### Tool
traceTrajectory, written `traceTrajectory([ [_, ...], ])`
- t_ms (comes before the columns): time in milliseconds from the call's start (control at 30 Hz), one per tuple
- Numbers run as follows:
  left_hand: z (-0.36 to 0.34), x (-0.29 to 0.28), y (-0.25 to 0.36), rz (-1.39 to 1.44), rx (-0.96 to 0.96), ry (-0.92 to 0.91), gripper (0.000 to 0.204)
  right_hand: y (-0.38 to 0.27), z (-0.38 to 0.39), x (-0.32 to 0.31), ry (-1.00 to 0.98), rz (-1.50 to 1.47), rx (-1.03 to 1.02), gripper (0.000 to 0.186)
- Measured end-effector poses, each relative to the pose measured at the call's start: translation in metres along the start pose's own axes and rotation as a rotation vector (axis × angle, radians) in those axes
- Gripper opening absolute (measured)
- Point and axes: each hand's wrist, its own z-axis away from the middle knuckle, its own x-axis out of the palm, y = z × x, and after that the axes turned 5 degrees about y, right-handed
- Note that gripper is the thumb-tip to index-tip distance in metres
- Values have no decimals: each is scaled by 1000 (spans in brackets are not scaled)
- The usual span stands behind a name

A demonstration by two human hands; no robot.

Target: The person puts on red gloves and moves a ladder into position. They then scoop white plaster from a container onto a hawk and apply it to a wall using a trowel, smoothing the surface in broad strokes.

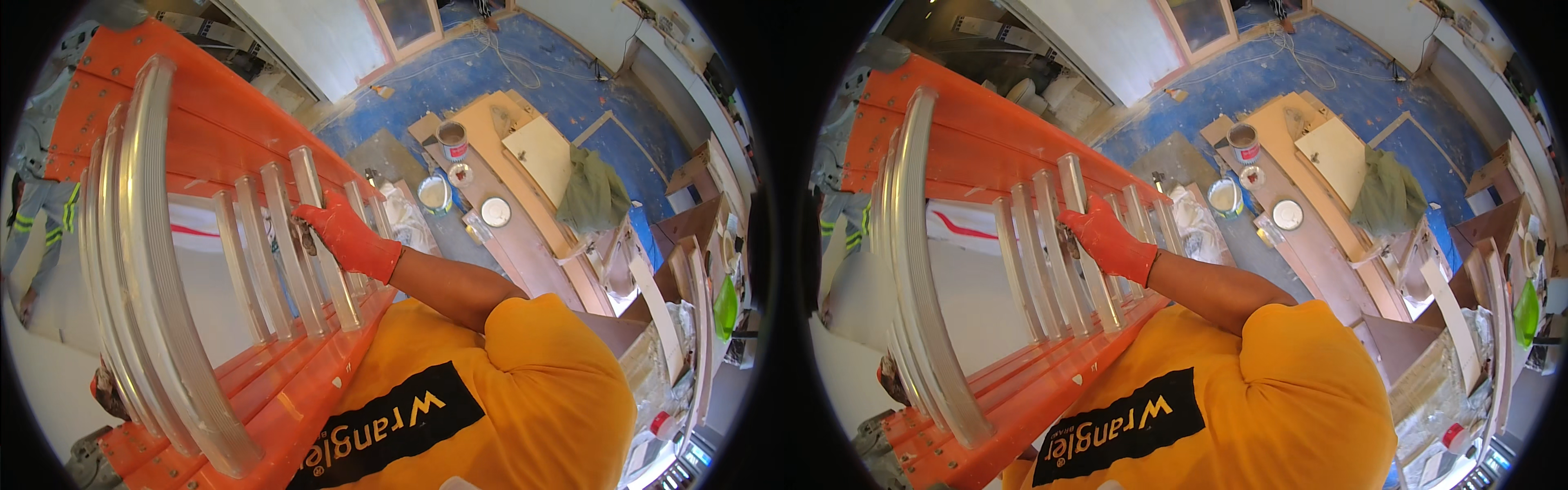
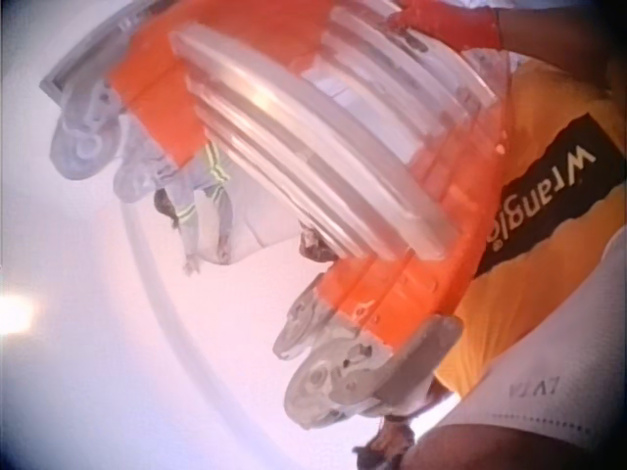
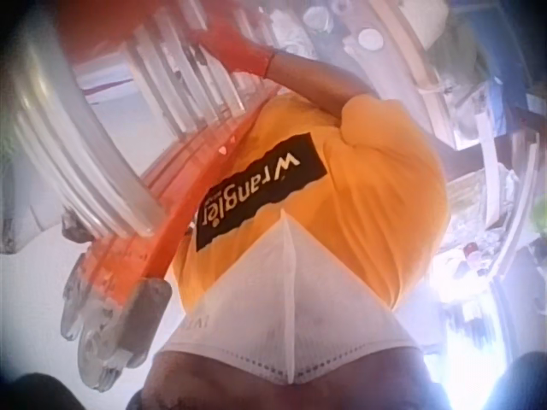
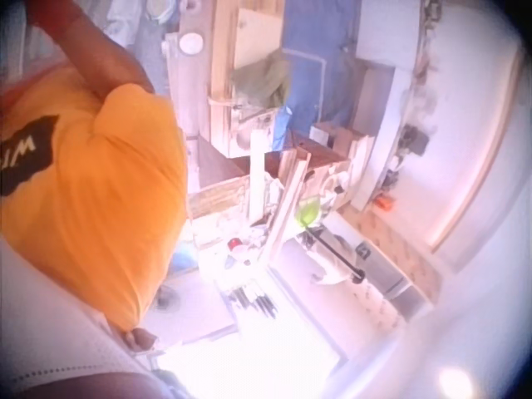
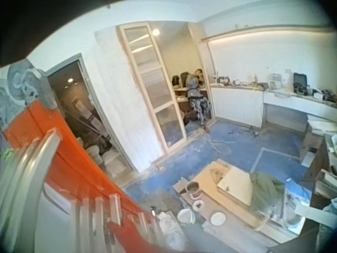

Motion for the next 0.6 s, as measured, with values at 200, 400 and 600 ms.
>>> traceTrajectory([
  [200, -190, -54, -9, 23, 4, -108, 49, 21, -159, 75, 42, 65, -115, 36],
  [400, -335, -84, 11, 43, 9, -207, 49, 5, -271, 135, 95, 210, -160, 39],
  [600, -431, -78, 24, 73, 35, -227, 49, -16, -371, 154, 118, 279, -322, 42],
])
